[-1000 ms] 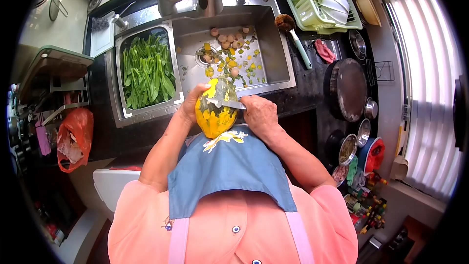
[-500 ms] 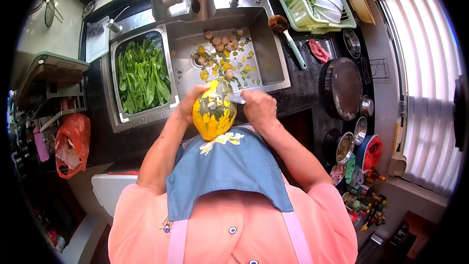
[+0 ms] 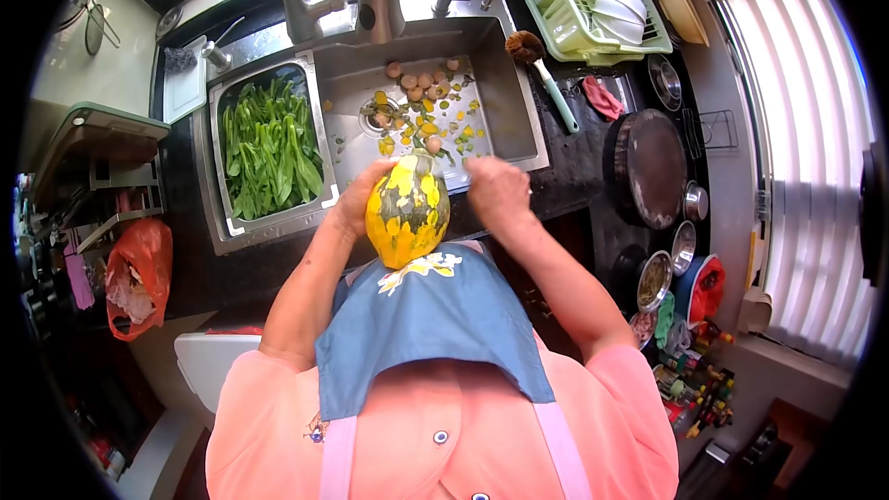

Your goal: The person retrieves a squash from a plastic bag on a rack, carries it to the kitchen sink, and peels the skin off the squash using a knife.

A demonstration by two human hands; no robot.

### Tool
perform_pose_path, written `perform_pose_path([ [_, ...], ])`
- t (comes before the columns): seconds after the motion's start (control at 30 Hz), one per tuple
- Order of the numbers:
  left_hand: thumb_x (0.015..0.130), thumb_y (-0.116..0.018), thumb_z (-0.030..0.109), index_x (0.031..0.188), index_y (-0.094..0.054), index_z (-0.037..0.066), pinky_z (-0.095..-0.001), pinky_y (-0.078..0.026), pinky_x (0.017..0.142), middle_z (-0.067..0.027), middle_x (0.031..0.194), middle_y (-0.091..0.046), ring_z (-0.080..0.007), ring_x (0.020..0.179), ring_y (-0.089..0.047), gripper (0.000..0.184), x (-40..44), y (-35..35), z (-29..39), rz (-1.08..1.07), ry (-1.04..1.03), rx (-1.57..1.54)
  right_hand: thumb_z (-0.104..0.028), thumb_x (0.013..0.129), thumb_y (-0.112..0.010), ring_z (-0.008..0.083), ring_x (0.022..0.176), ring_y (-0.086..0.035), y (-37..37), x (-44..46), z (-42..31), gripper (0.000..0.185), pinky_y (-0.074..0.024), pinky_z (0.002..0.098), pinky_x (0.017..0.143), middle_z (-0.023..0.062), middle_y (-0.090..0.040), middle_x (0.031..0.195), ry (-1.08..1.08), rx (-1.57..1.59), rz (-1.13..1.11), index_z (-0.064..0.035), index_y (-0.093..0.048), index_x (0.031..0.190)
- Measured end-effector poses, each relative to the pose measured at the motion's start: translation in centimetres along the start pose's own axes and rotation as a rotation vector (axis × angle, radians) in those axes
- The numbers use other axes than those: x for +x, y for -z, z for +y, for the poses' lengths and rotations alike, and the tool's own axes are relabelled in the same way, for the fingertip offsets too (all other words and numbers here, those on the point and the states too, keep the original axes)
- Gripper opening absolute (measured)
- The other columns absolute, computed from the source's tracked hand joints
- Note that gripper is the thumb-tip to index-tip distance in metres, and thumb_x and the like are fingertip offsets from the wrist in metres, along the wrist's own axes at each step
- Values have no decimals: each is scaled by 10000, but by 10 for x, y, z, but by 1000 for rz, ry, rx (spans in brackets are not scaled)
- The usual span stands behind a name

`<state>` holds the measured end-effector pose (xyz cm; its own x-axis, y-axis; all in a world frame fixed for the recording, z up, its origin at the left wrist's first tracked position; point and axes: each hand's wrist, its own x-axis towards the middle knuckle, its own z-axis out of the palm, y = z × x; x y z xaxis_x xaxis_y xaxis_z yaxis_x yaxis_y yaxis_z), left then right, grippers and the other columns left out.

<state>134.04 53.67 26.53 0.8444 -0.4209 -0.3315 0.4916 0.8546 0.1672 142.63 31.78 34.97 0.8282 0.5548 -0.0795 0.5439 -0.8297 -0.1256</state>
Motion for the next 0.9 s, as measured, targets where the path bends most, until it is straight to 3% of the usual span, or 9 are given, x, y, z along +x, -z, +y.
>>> perform_pose_path([
  [0.07, 1016, -546, 356, 1341, -598, -27, -423, -621, 920, -192, 1203, -729, -270, 1018, -750, 505, 0, 2, -2, 7, 2, -15, -123, 894, -596, 406, 837, -721, -14, 17, 44, 147, -576, 518, 761, 193, -740, 891, -285, 87, -187, -118, -743, 902],
  [0.2, 981, -624, 369, 1307, -601, 0, -401, -616, 917, -141, 1159, -736, -231, 982, -743, 493, -11, 2, 2, 54, -20, -17, -164, 900, -585, 428, 870, -710, 3, -2, 29, 195, -549, 538, 788, 198, -739, 888, -207, 461, -209, -126, -776, 916],
  [0.23, 955, -671, 373, 1333, -582, 12, -413, -609, 942, -144, 1181, -727, -232, 1015, -736, 530, -12, 7, 1, 45, -40, -33, -175, 907, -582, 429, 872, -708, 2, -2, 25, 206, -551, 530, 778, 191, -738, 872, -257, 493, -257, -124, -780, 926],
  [0.33, 952, -670, 347, 1334, -583, 16, -408, -598, 966, -151, 1201, -719, -239, 1062, -724, 513, -18, 11, 0, 91, -71, -34, -172, 912, -581, 429, 859, -704, 4, -13, 15, 201, -552, 527, 769, 187, -739, 866, -246, 444, -125, -125, -776, 915],
  [0.47, 952, -650, 354, 1334, -586, 16, -425, -572, 1005, -163, 1222, -712, -272, 1087, -714, 514, -26, 27, 5, 43, -92, -71, -150, 905, -634, 381, 830, -719, -2, -32, 0, 111, -571, 499, 711, 157, -736, 832, -98, 336, -64, -134, -743, 912],
  [0.5, 955, -645, 369, 1332, -590, 20, -436, -569, 1007, -165, 1219, -713, -279, 1085, -714, 517, -28, 28, 4, 48, -95, -93, -129, 866, -664, 345, 781, -721, -2, -36, -7, 74, -575, 474, 663, 126, -723, 802, 10, 284, 53, -141, -725, 906],
  [0.63, 961, -644, 419, 1309, -621, 41, -449, -573, 994, -151, 1200, -724, -281, 1067, -717, 515, -23, 29, -5, 63, -170, -193, -85, 813, -657, 294, 688, -699, -2, -31, -29, 75, -559, 436, 603, 88, -663, 728, 218, 198, 110, -132, -700, 854],
  [0.9, 939, -668, 422, 1289, -627, 12, -445, -588, 968, -167, 1178, -727, -285, 1044, -724, 540, -26, 27, -14, 114, -180, -153, -53, 806, -649, 320, 727, -699, -12, -24, -45, 55, -565, 448, 636, 111, -657, 755, 279, 85, 21, -104, -659, 824],
])
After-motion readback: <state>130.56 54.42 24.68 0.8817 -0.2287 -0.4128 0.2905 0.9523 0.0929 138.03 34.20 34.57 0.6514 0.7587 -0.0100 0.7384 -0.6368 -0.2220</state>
